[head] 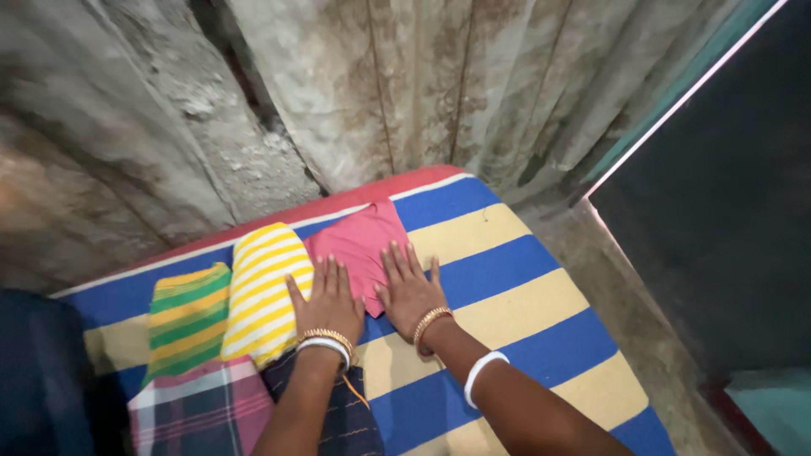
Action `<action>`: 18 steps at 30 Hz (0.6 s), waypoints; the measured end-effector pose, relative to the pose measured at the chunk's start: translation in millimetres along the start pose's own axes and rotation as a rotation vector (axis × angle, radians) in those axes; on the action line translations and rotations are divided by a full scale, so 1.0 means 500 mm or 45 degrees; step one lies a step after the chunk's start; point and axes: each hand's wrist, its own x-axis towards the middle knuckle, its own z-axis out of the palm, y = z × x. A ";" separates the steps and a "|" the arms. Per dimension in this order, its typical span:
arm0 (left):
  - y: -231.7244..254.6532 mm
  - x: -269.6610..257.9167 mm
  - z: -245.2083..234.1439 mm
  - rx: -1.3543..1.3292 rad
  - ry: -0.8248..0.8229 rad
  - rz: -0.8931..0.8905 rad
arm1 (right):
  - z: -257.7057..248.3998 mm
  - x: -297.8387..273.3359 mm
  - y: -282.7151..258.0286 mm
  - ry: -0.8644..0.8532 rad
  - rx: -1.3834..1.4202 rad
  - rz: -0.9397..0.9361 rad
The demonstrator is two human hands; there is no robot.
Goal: The person opens a suitcase, removes various items of clothing, and folds them on a bed. The person folds a striped shirt, a solid-colored top, and a checkered garment, then places them in a neat row on the bed surface.
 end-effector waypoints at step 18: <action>-0.160 -0.071 -0.022 -1.167 0.526 -0.231 | -0.146 -0.109 -0.132 0.473 0.643 0.082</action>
